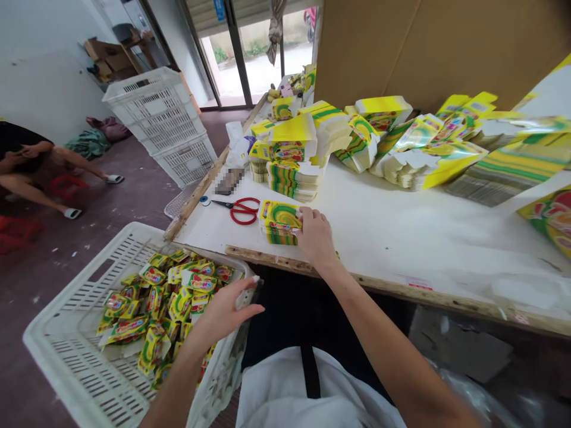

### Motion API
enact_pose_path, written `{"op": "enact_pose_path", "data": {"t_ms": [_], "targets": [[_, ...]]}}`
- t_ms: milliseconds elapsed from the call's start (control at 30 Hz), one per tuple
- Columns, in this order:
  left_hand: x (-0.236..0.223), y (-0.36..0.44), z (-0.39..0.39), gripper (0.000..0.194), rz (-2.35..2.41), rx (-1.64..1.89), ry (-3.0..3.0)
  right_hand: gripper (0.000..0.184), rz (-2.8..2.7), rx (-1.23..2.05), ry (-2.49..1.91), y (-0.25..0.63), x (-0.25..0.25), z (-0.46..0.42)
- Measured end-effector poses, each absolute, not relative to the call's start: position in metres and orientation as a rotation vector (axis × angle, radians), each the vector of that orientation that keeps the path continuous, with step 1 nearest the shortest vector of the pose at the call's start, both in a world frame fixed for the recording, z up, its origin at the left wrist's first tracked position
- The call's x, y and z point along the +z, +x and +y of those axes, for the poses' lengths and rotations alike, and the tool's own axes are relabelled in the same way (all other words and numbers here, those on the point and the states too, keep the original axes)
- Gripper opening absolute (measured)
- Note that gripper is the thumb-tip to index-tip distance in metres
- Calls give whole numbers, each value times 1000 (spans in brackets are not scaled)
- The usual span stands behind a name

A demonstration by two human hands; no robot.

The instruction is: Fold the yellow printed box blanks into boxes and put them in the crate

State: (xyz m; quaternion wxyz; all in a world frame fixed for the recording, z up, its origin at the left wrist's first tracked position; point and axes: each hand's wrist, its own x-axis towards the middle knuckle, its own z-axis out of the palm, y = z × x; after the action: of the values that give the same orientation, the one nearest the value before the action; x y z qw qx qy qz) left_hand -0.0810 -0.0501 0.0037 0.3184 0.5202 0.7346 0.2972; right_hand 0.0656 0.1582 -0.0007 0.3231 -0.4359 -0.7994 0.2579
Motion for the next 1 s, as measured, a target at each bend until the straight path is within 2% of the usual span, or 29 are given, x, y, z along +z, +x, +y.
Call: {"op": "enact_pose_path", "data": {"t_ms": [67, 167, 300, 400, 533, 633, 767, 833, 900, 1000], "targets": [[0, -64, -32, 54, 1729, 986, 1181, 44, -2053, 739, -1093, 70, 4, 149], [1, -45, -9, 67, 1384, 1474, 856, 50, -2006, 929, -946, 79, 10, 122], [17, -23, 13, 64, 1134, 1916, 610, 47, -1721, 1560, -601, 87, 13, 72], [33, -12, 25, 58, 991, 2134, 364, 40, -1590, 1748, -495, 88, 16, 47], [38, -7, 30, 64, 1097, 2158, 236, 35, -1643, 1729, -520, 89, 18, 45], [28, -8, 23, 70, 1241, 2069, 403, 30, -1599, 1689, -628, 93, 13, 58], [10, -13, 8, 36, 1534, 1900, 688, 14, -1630, 1567, -660, 102, 5, 74], [7, -21, 3, 28, 1614, 1828, 726, 17, -1701, 1452, -620, 109, 4, 80], [12, -34, -2, 36, 1565, 1786, 782, 24, -1796, 1281, -588, 118, 5, 86], [31, -56, -9, 73, 1438, 1678, 1016, 32, -2003, 930, -569, 131, 11, 93]]}}
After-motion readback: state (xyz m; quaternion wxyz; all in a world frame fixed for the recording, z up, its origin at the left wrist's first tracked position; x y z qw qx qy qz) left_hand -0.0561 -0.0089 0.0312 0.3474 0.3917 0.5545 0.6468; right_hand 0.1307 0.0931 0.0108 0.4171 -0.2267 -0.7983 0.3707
